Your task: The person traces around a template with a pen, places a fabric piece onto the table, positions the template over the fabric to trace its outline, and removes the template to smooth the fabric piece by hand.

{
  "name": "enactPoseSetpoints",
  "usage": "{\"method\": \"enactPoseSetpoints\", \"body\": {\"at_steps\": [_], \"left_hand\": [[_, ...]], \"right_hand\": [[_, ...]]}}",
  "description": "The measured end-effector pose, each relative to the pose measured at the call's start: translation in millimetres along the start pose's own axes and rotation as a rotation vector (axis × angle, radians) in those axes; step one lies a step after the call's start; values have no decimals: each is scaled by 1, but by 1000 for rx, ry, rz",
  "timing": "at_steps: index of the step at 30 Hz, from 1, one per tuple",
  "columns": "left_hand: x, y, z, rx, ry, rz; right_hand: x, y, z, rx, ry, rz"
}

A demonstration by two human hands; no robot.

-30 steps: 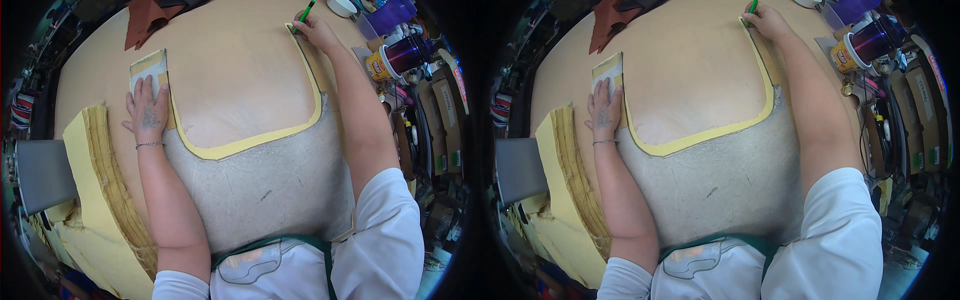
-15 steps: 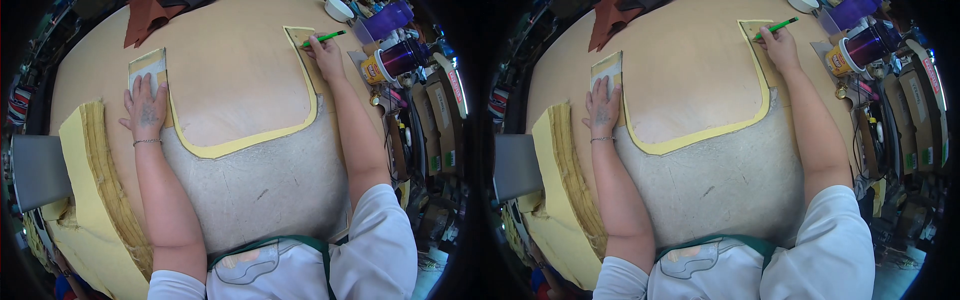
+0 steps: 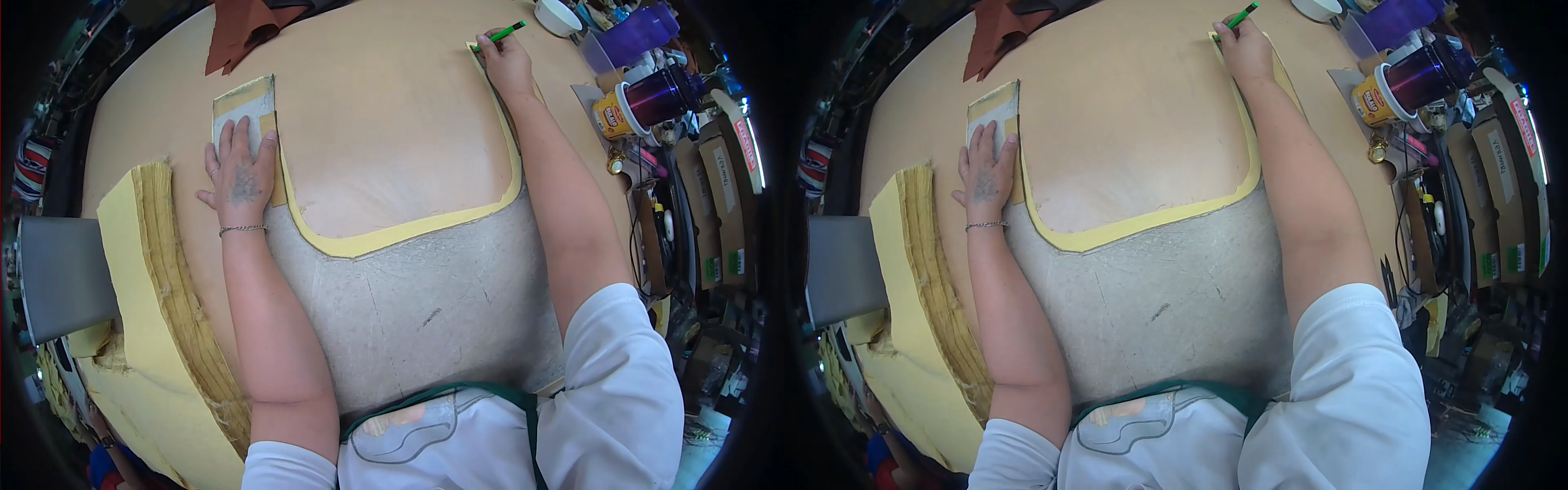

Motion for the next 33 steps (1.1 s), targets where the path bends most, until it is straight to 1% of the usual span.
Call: {"method": "enactPoseSetpoints", "body": {"at_steps": [2,5,8,11,14,17,20,23,26,27,29,30,33], "left_hand": [[0,0,1,1,0,-1],[0,0,0,7,1,2],[3,4,4,19,0,-11],[4,5,5,28,0,-17],[5,5,5,32,1,-18],[4,4,4,29,2,-17],[3,5,5,26,9,-17],[2,4,5,8,10,-30],[2,2,1,12,12,-63],[0,3,0,21,14,-69],[0,6,2,24,31,-114],[2,7,4,27,35,-140],[1,7,12,-10,152,-426]], "right_hand": [[-3,-2,3,-67,-7,-4],[-23,-21,7,-190,-121,17],[-61,-46,3,-67,-143,63],[-95,-69,6,11,-88,167],[-116,-82,3,86,-33,201],[-126,-88,-6,377,-38,180],[-120,-92,3,573,-3,127],[-117,-92,0,579,77,83],[-117,-94,-8,638,193,-14],[-118,-94,-13,666,192,-45],[-117,-89,-26,722,207,-101],[-117,-88,-27,687,167,-75],[-118,-86,-18,693,149,-77]]}}
Point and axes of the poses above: each hand's wrist, its own x-axis towards the middle knuckle, its own y-axis out of the palm, z = x × y, the point moved 4 cm from there along x, towards the middle knuckle, and after that the axes turned 1 degree about y, right-handed, at the moved point
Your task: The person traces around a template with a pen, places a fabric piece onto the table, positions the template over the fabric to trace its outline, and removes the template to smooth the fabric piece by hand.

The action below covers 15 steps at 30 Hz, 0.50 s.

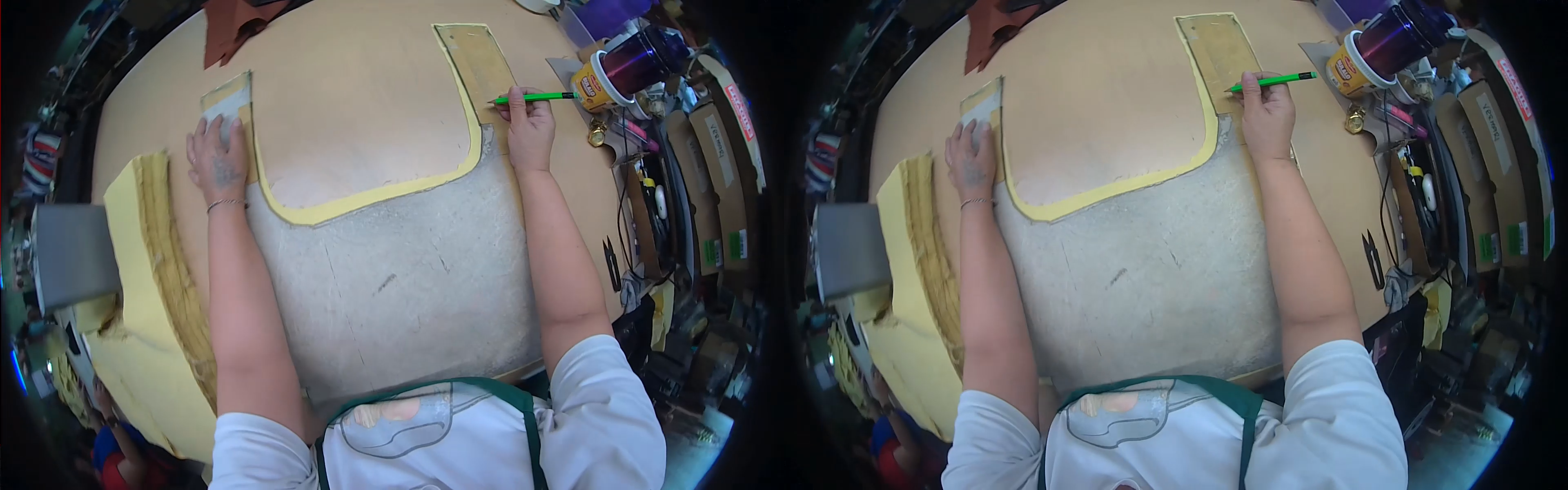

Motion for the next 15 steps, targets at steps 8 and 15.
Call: {"method": "enactPoseSetpoints", "body": {"at_steps": [8,15], "left_hand": [[-165,-72,-156,-534,661,488],[-207,-62,-165,-337,711,530]], "right_hand": [[-12,20,5,-14,-47,100],[-115,151,41,-126,143,812]]}}
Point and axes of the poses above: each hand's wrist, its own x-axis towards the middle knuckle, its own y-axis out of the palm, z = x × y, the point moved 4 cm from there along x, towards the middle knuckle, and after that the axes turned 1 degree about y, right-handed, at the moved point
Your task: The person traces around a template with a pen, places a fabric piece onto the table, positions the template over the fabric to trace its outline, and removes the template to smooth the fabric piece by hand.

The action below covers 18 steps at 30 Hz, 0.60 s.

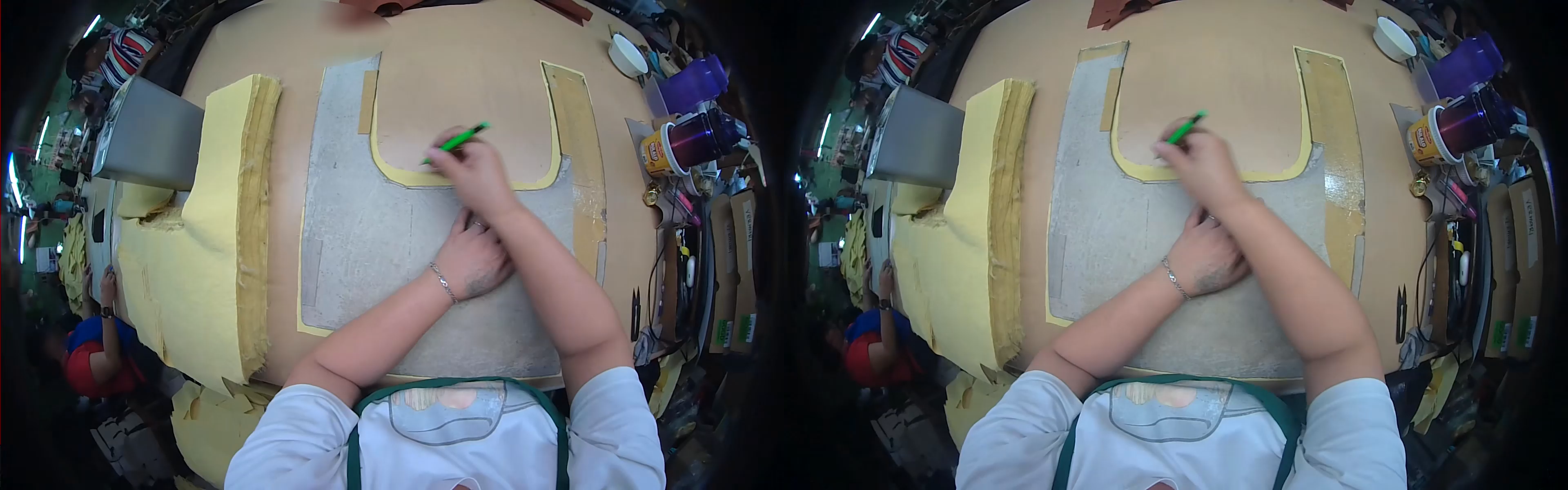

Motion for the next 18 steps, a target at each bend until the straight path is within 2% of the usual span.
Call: {"method": "enactPoseSetpoints", "body": {"at_steps": [3,7,11,15,18], "left_hand": [[2,7,5,-108,69,-30],[0,3,8,-213,101,-62],[-1,2,8,-152,113,-64],[1,13,7,-188,68,-25],[3,10,2,-164,-29,108]], "right_hand": [[18,45,6,-8,-12,-14],[33,65,13,-196,-72,-31],[32,73,15,-247,-134,-15],[5,54,36,-541,-250,116],[-18,14,29,-581,-116,106]]}}
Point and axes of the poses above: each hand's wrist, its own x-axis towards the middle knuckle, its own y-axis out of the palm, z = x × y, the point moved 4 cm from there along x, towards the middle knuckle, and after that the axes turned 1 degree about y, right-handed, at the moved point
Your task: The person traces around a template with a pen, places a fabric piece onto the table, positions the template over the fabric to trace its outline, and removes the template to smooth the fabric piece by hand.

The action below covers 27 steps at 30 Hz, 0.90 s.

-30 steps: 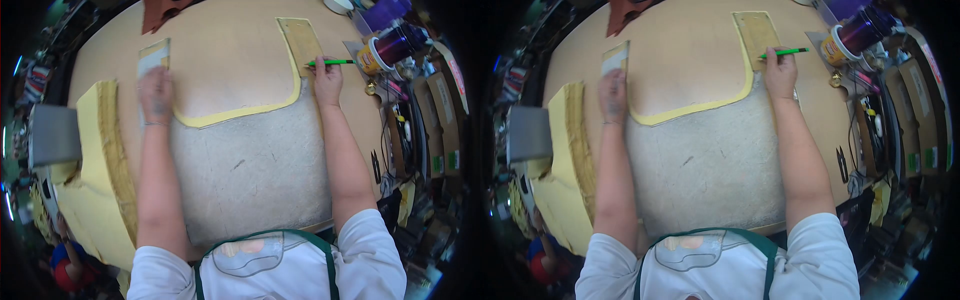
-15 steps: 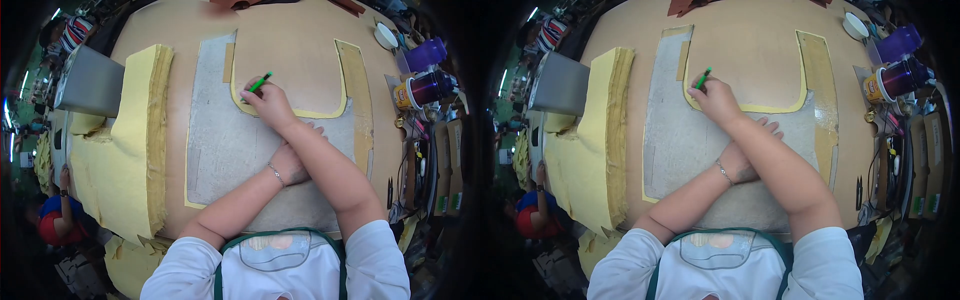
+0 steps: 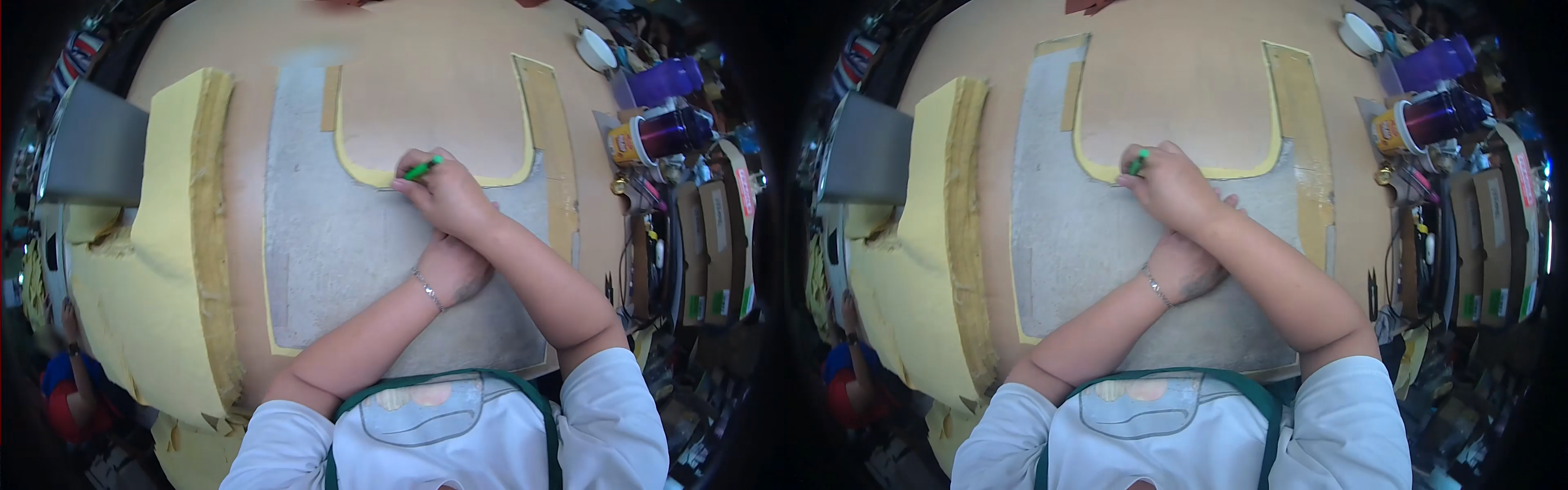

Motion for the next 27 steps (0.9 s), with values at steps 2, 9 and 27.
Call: {"method": "enactPoseSetpoints", "body": {"at_steps": [2,9,27], "left_hand": [[-2,-4,-4,64,-43,54],[-5,-10,-9,186,-8,-98],[66,22,-50,172,127,-43]], "right_hand": [[-14,-22,-23,-41,94,27],[-48,-106,-110,142,207,43],[26,-159,-154,-9,243,124]]}}
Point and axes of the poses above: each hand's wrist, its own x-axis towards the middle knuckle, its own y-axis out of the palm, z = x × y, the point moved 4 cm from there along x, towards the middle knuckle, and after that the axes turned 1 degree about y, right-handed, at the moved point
